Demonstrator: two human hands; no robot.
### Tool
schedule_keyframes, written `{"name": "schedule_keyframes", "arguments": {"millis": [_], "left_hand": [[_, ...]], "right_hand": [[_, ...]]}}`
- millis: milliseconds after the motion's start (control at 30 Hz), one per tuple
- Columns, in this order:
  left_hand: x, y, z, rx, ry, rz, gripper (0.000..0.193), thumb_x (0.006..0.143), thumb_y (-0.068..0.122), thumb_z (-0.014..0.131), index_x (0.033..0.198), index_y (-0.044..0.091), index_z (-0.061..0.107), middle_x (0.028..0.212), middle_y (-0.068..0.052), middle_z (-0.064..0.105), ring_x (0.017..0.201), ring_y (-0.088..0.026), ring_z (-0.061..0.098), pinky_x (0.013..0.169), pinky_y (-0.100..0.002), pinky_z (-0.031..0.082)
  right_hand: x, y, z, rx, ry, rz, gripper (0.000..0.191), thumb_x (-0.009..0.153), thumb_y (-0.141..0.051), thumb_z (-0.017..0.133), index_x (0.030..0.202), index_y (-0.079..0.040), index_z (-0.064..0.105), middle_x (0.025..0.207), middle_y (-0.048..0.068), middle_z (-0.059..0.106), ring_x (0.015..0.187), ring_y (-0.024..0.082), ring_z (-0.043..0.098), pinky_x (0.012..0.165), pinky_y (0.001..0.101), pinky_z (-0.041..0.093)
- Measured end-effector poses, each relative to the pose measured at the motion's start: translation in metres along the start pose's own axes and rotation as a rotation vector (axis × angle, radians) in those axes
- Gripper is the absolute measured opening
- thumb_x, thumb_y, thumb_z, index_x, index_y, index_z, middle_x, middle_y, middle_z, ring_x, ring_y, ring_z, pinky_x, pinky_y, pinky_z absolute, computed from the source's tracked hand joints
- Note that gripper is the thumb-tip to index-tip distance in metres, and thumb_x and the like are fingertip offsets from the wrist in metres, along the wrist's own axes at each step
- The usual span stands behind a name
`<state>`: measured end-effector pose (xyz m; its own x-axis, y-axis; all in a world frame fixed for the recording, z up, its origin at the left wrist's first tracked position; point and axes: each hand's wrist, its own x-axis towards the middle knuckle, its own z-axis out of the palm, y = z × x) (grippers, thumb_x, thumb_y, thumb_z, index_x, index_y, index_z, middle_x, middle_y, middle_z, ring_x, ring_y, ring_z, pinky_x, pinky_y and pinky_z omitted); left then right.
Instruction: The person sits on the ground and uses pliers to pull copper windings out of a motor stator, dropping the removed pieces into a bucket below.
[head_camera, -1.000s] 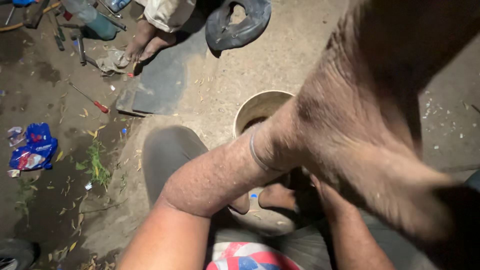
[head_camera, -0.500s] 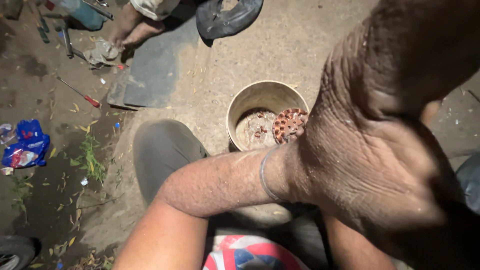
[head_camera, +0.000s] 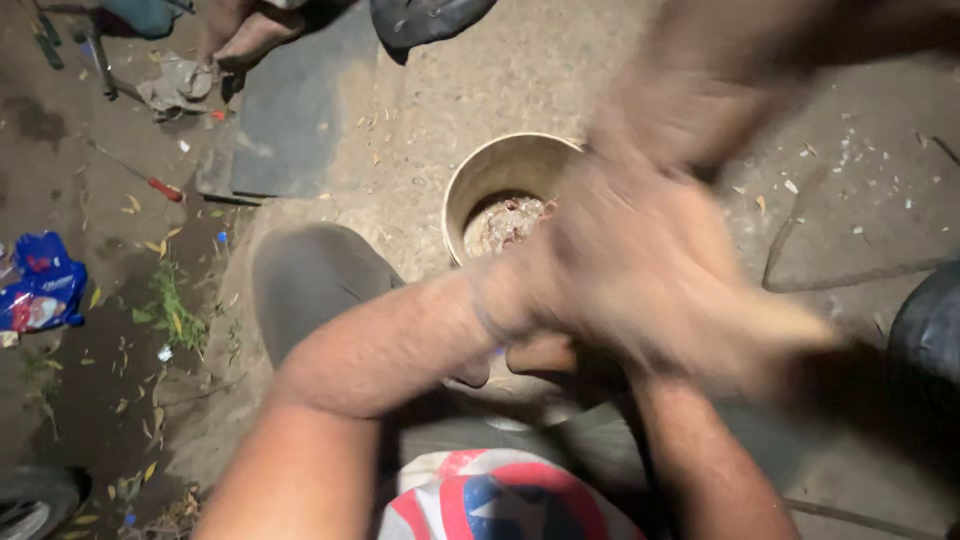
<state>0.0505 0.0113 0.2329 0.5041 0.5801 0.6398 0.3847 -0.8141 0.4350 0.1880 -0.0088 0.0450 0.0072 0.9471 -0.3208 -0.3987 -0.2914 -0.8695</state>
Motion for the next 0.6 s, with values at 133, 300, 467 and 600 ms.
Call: {"name": "schedule_keyframes", "arguments": {"millis": [133,300,467,600], "left_hand": [[-0.056,-0.069,0.004,-0.317,0.093,-0.257,0.069,0.085,0.028,0.089,0.142,0.006,0.057,0.139,-0.013,0.067,0.125,-0.021,0.069,0.106,-0.035,0.057],[-0.147,-0.128,0.047,-0.628,0.197,-0.952,0.074,0.085,0.033,0.084,0.14,-0.004,0.053,0.132,-0.018,0.067,0.121,-0.022,0.067,0.103,-0.034,0.056],[-0.178,-0.157,0.084,-0.95,0.043,-1.215,0.052,0.091,0.03,0.079,0.127,-0.005,0.064,0.112,-0.012,0.073,0.099,-0.016,0.07,0.085,-0.031,0.059],[-0.183,-0.153,0.105,-1.094,0.167,-1.285,0.031,0.09,0.017,0.078,0.113,-0.003,0.069,0.095,-0.008,0.072,0.08,-0.012,0.068,0.069,-0.029,0.059]], "right_hand": [[-0.002,-0.005,0.01,-0.017,-0.007,-0.042,0.03,0.093,0.0,0.065,0.12,0.004,0.052,0.09,0.011,0.064,0.071,0.02,0.065,0.062,0.0353,0.057],[-0.01,-0.008,0.019,0.043,-0.085,-0.026,0.034,0.091,0.002,0.064,0.122,0.002,0.051,0.09,0.009,0.064,0.071,0.018,0.066,0.063,0.035,0.06],[-0.008,-0.008,0.021,-0.214,-0.212,-0.077,0.037,0.093,0.0,0.064,0.129,0.006,0.054,0.098,0.013,0.067,0.077,0.017,0.069,0.069,0.0329,0.061],[-0.007,-0.005,0.025,-0.394,-0.261,-0.112,0.048,0.091,-0.002,0.069,0.136,0.004,0.052,0.112,0.011,0.069,0.094,0.014,0.069,0.077,0.0299,0.06]]}}
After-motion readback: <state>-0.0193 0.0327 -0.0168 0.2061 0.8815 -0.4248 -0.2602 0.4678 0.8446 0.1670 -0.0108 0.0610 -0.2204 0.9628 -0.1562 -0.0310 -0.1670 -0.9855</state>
